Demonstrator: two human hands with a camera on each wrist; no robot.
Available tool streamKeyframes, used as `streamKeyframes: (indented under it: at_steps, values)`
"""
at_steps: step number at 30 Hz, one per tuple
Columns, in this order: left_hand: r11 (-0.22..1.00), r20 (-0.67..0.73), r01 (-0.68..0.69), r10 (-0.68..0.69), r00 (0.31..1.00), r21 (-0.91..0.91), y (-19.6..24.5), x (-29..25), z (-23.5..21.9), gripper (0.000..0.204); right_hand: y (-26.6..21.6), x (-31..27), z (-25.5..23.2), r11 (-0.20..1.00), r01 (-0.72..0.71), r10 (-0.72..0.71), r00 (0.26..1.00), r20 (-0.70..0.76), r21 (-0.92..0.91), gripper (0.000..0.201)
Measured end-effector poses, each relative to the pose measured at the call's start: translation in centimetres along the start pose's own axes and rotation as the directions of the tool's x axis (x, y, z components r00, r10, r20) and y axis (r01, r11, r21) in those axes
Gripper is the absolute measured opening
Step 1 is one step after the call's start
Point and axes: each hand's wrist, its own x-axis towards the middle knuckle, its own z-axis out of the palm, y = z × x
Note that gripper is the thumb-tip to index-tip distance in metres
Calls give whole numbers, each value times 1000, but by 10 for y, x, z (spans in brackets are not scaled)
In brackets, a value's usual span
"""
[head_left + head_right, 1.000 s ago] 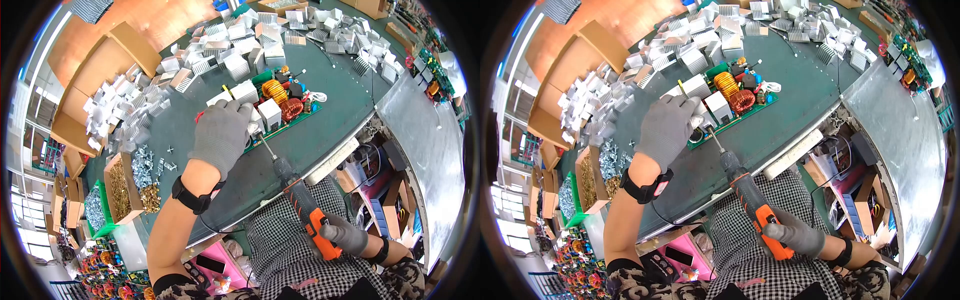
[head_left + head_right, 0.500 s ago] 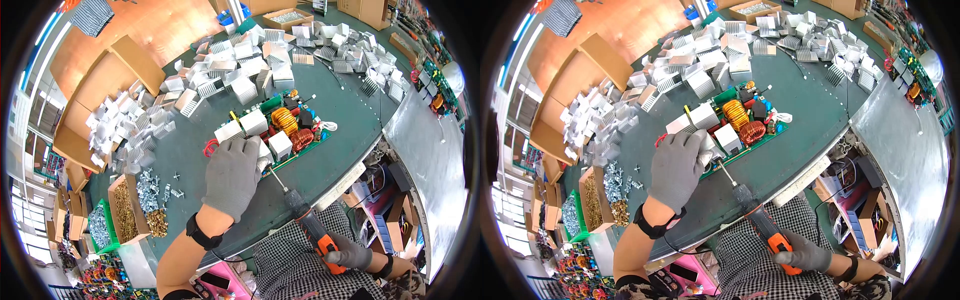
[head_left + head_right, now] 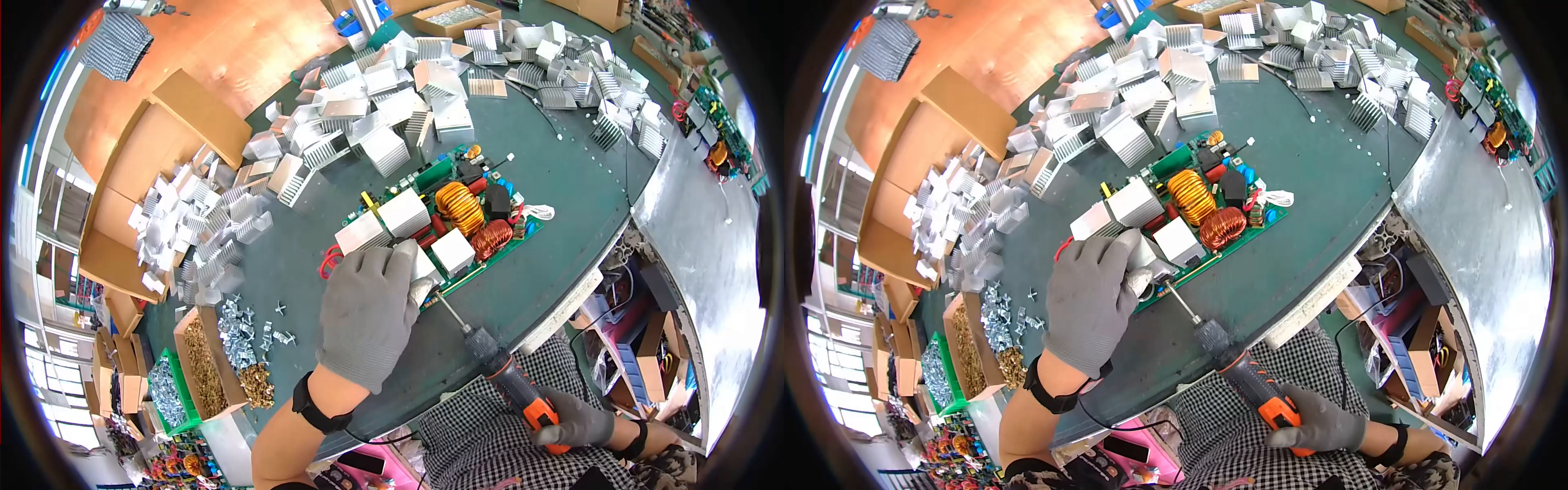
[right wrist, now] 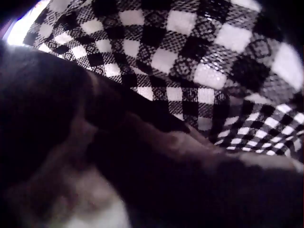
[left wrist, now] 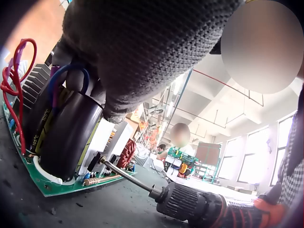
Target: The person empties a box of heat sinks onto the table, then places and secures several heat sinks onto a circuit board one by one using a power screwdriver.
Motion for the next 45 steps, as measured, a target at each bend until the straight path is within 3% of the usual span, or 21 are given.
streamKeyframes:
  at_steps: [4,12,18,23,25,27,29,31,35,37,38,43,45]
  values:
    - [999,-62,-2,0,998,-37,1,-1,2,45,-6,-1,-1,999,12,-12,1000,-11,-48,87]
    - [998,-56,-56,55,997,-6,-5,3,6,45,-4,-1,-6,993,-3,0,1000,-18,-118,87]
    - [991,-47,-121,124,991,57,-5,4,7,41,-17,-8,-4,936,-109,37,976,215,333,83]
    - [991,-48,-94,99,994,93,-3,2,9,35,-21,-6,6,978,-48,19,989,147,201,83]
    - [990,-46,-79,85,995,116,-3,3,9,34,-22,-4,12,992,66,-72,996,57,105,85]
    - [982,23,-74,71,997,174,-1,4,6,35,-31,-7,14,986,45,-60,994,87,160,91]
    - [981,1,-74,76,997,178,-2,4,5,36,-33,-8,16,980,38,-62,991,119,193,94]
    - [962,17,-107,106,994,251,-3,4,6,29,-32,-10,17,972,64,-92,989,117,224,88]
    - [975,-26,-90,97,995,206,-5,3,11,34,-40,-12,18,976,12,-43,989,141,218,77]
    - [974,-47,-105,117,992,202,-6,2,12,33,-35,-10,22,966,98,-125,987,100,240,78]
    - [974,-50,-106,118,992,201,-5,2,12,34,-36,-9,25,970,110,-132,987,91,218,89]
    - [964,8,-103,104,995,245,0,2,9,33,-32,-8,28,972,138,-156,984,84,192,95]
    - [970,-43,-103,115,992,220,-1,1,10,33,-33,-7,30,972,162,-179,979,93,168,97]
